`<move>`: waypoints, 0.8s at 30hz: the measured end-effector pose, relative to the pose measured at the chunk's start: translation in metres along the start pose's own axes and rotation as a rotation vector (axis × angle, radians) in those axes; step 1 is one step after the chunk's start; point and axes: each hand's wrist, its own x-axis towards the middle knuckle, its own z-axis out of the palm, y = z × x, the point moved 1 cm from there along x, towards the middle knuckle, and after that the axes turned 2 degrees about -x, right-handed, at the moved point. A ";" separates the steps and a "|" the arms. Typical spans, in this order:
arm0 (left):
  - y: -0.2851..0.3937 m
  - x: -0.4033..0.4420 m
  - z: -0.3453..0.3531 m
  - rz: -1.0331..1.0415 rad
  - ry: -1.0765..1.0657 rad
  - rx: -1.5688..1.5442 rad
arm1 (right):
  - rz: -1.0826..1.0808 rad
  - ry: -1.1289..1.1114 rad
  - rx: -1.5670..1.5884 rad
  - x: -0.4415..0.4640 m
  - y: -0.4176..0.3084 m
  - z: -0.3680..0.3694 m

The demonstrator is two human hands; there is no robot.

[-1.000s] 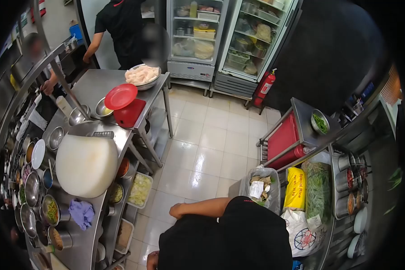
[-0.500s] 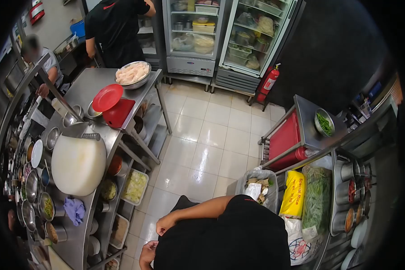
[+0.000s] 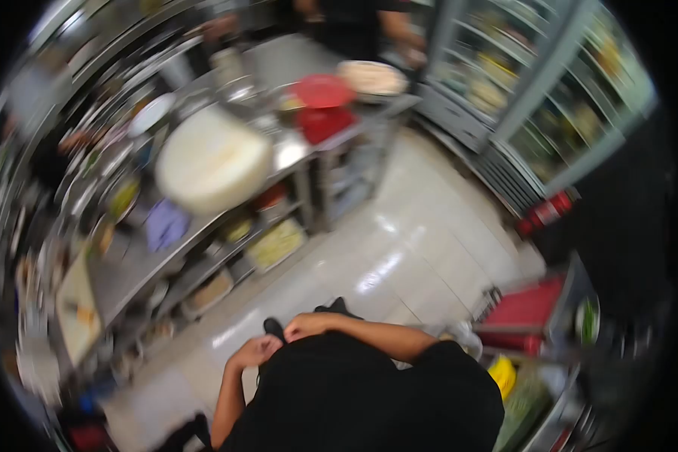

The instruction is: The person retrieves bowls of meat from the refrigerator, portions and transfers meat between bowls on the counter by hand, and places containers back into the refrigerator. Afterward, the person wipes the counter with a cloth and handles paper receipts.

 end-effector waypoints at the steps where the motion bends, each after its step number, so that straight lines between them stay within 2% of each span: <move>1: -0.012 0.001 0.004 -0.019 0.033 -0.262 | 0.019 -0.001 0.037 -0.001 -0.006 -0.003; 2: -0.010 0.001 -0.004 -0.219 -0.029 -0.292 | 0.112 -0.008 0.057 0.000 -0.003 -0.003; 5: -0.058 -0.004 0.000 -0.304 0.312 -0.299 | 0.226 -0.045 0.124 0.010 -0.002 0.001; 6: -0.080 -0.005 0.007 -0.251 0.468 -0.240 | 0.260 -0.084 0.158 0.014 -0.006 0.001; 8: -0.089 -0.010 0.023 -0.463 0.527 -0.078 | 0.298 -0.143 0.174 0.017 -0.015 -0.002; 10: -0.093 -0.014 0.043 -0.542 0.536 -0.059 | 0.298 -0.185 0.134 0.023 -0.016 -0.003; 13: -0.087 -0.016 0.062 -0.501 0.606 -0.032 | 0.263 -0.237 0.074 0.033 -0.020 -0.008; 17: -0.074 -0.034 0.063 -0.435 0.683 -0.266 | 0.247 -0.325 -0.075 0.046 -0.040 -0.016; 19: -0.055 -0.043 0.053 -0.258 0.581 -0.095 | 0.173 -0.325 -0.130 0.050 -0.046 -0.019; 20: -0.041 -0.047 0.048 -0.115 0.601 -0.041 | 0.120 -0.305 -0.120 0.051 -0.048 -0.020; 21: -0.027 -0.051 0.040 -0.116 0.619 -0.043 | 0.065 -0.280 -0.110 0.054 -0.051 -0.022; 22: -0.013 -0.053 0.033 -0.118 0.550 -0.056 | 0.058 -0.289 -0.118 0.056 -0.054 -0.023; 24: 0.009 -0.058 0.022 -0.112 0.477 -0.061 | 0.096 -0.346 -0.120 0.055 -0.061 -0.026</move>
